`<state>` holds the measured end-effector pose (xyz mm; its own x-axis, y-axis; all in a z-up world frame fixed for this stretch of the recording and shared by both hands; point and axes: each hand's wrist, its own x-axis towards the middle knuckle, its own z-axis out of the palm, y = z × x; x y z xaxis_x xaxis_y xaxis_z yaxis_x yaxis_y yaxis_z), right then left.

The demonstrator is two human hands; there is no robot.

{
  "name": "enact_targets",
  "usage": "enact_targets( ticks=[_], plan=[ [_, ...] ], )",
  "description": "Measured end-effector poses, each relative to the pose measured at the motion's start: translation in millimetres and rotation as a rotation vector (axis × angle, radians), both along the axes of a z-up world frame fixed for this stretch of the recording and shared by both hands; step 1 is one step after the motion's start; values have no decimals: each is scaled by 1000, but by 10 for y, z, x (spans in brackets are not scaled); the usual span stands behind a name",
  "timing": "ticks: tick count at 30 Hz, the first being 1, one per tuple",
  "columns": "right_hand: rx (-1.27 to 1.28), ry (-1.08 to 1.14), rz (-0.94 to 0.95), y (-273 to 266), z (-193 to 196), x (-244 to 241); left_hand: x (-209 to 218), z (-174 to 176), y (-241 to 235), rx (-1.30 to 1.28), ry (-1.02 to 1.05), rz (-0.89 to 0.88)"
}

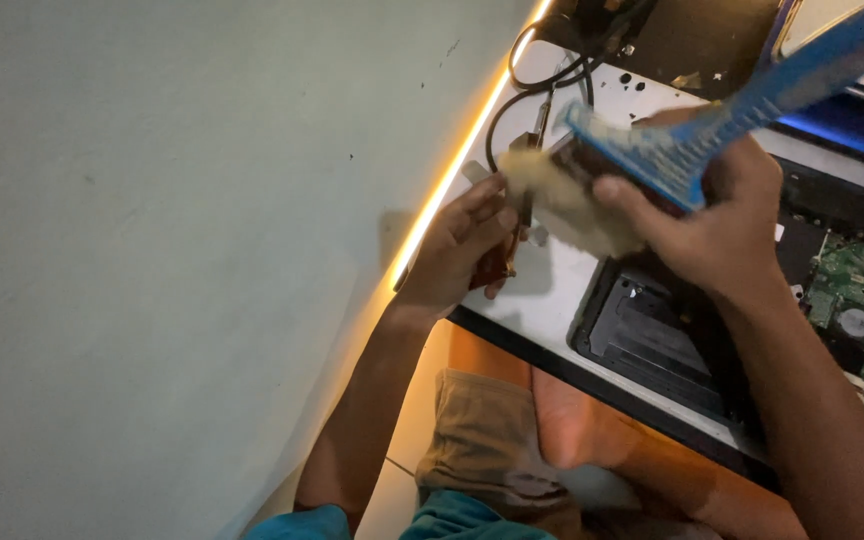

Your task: The person removes screws from a disassembled laptop using a screwdriver, detaches a metal bracket, and then cleans the bracket with a brush. The person works on the laptop's internal components on a desk.

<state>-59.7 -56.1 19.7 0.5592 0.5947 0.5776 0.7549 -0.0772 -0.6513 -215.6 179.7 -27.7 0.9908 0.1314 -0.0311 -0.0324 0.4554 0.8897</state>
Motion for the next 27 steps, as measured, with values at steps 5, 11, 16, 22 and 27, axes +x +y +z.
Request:
enact_targets(
  ticks=[5, 11, 16, 22, 27],
  plan=[
    [-79, -17, 72, 56, 130, -119, -36, 37, 47, 39, -49, -37],
    [9, 54, -30, 58, 44, -80, -8, -1, 7, 10, 48, 12],
    [-76, -23, 24, 70, 8, -33, 32, -114, 34, -120, -31, 4],
    [-123, -21, 5, -135, 125, -3, 21, -59, 33, -125, -1, -2],
    [-191, -94, 49, -129, 199, -29, 0, 40, -19, 2, 14, 3]
  ],
)
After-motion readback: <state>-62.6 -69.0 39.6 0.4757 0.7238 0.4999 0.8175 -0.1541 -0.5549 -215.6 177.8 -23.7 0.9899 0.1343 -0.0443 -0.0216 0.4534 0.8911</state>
